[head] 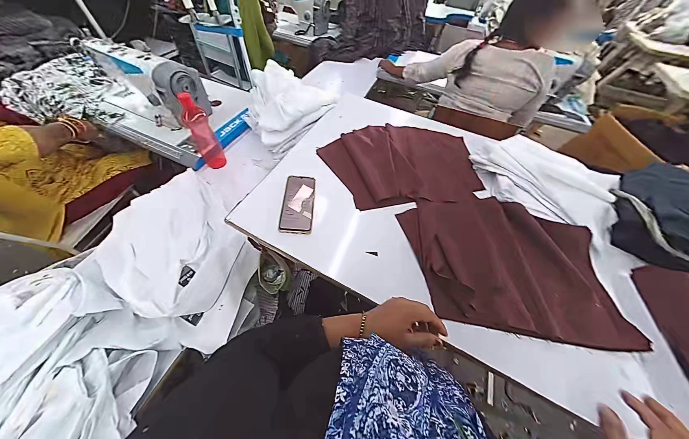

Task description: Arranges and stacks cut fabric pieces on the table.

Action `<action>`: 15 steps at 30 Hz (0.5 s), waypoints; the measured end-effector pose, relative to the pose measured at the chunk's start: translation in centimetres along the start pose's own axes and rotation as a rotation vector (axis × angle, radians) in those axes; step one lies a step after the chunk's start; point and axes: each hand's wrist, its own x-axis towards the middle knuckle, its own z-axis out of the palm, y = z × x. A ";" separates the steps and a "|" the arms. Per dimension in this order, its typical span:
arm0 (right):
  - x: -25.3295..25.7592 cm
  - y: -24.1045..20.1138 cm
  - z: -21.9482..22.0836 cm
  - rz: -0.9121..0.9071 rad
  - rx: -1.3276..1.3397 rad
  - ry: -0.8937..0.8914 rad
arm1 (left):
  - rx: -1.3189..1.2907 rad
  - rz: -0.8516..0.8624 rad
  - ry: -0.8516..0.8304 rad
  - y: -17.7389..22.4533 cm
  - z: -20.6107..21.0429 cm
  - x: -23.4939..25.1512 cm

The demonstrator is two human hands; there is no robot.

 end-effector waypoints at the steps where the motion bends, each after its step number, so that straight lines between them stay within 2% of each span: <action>1: 1.8 -2.6 1.9 -0.098 0.069 -0.019 | 0.080 0.026 0.104 -0.1 -1.7 -0.9; 3: 3.7 -6.9 5.3 -0.228 0.185 -0.075 | 0.288 0.000 0.326 0.1 -5.7 -2.9; 4: 4.2 -8.8 6.9 -0.270 0.235 -0.091 | 0.403 -0.066 0.441 0.3 -8.1 -3.8; 6: 4.1 -12.3 10.0 -0.325 0.357 -0.124 | 0.618 -0.290 0.627 0.4 -13.3 -5.7; 7: 3.8 -13.8 11.5 -0.342 0.413 -0.147 | 0.660 -0.449 0.664 0.3 -16.2 -6.5; 8: 3.5 -15.2 12.9 -0.361 0.474 -0.173 | 0.659 -0.607 0.684 0.2 -18.9 -7.3; 10: 3.0 -17.3 15.4 -0.412 0.552 -0.221 | 0.613 -0.788 0.758 -1.1 -23.1 -9.1; 12: 3.3 -18.7 17.0 -0.452 0.535 -0.233 | 0.501 -0.851 0.843 -2.5 -25.8 -10.3; 15: 4.3 -19.9 17.6 -0.408 0.491 -0.254 | 0.388 -0.866 0.876 -3.6 -27.4 -10.3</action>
